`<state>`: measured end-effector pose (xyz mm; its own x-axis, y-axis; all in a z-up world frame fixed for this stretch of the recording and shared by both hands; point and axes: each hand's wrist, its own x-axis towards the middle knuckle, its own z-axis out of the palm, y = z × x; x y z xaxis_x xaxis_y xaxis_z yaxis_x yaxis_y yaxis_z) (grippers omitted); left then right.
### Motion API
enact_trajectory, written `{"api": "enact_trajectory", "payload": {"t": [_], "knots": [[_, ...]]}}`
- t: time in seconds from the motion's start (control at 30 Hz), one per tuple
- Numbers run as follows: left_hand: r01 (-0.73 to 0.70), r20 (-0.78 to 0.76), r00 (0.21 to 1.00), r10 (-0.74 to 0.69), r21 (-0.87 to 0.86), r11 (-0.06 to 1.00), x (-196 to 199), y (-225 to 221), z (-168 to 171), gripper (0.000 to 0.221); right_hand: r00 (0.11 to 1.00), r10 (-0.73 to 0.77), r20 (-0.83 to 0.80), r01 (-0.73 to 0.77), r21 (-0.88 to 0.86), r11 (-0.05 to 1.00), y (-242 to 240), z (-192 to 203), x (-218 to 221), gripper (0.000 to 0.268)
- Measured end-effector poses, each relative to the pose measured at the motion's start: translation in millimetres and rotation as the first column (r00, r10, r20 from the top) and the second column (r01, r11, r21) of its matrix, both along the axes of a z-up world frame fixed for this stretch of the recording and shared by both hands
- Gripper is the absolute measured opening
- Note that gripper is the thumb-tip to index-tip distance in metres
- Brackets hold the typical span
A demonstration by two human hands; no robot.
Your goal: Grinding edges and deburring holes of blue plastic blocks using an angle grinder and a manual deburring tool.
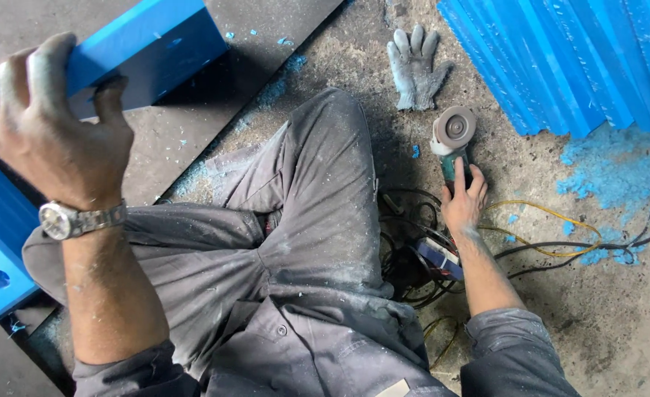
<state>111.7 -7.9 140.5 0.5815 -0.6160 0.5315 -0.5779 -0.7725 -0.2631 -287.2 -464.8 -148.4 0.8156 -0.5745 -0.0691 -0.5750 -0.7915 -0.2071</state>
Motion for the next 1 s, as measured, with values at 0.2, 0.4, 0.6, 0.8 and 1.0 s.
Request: {"api": "enact_trajectory", "payload": {"t": [0.2,0.4,0.6,0.8,1.0], "knots": [[0.086,-0.177,0.977,-0.115,-0.163,0.983,6,-29,-8,0.055,0.960,-0.051,0.277,0.057,-0.011,0.998,43,54,40,0.070],[0.062,-0.351,0.926,-0.141,-0.226,0.972,-8,-59,-14,0.052,0.845,-0.098,0.526,-0.179,0.449,0.875,132,127,138,0.031],[0.014,-0.427,0.891,-0.155,-0.315,0.949,-77,-55,-48,0.040,0.965,-0.262,-0.023,-0.138,0.805,-0.577,199,143,254,0.059],[0.075,-0.422,0.869,-0.259,-0.405,0.911,-145,-2,-106,0.047,0.989,-0.116,-0.089,0.045,0.939,-0.341,195,11,303,0.051],[-0.229,-0.556,0.828,-0.066,-0.444,0.866,-161,67,-62,0.068,0.991,0.031,-0.128,0.131,0.936,-0.327,269,88,301,0.062]]}}
